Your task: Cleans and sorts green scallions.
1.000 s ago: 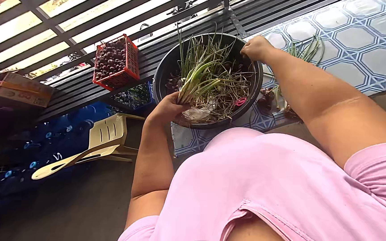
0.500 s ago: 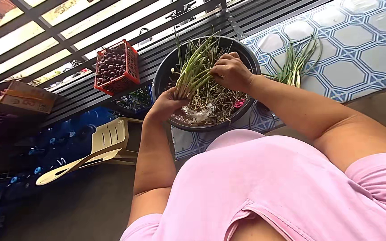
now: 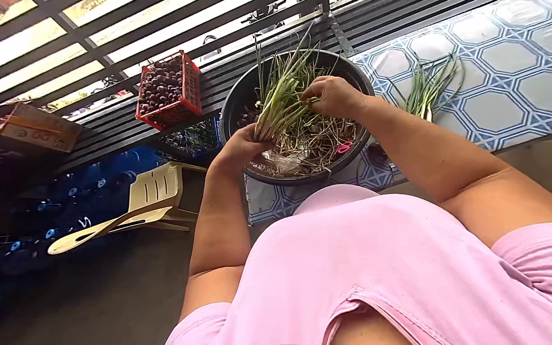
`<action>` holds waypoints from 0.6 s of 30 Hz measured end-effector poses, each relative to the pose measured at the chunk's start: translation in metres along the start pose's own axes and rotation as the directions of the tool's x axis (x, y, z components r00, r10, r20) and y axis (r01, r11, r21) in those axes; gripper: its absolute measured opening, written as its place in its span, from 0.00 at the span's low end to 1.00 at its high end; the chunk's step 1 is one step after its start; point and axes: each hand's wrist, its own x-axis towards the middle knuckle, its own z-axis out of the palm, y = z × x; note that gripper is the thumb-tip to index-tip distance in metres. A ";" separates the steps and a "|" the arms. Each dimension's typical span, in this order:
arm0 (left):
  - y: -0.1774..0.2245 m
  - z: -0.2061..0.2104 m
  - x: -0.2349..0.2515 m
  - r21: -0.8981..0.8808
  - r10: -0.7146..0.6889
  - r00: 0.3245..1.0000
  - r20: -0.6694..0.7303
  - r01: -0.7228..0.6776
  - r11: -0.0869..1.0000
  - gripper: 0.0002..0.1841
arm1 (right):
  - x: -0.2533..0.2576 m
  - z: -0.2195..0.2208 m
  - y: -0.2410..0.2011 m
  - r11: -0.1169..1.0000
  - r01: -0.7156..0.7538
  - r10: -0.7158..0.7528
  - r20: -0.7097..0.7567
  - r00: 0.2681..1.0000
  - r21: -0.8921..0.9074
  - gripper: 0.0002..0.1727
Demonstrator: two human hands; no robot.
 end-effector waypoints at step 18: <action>-0.002 -0.001 0.007 -0.050 -0.090 0.969 -0.230 0.080 0.995 0.23 | 0.008 -0.010 0.049 0.877 -0.474 0.473 -0.030 0.880 -0.081 0.15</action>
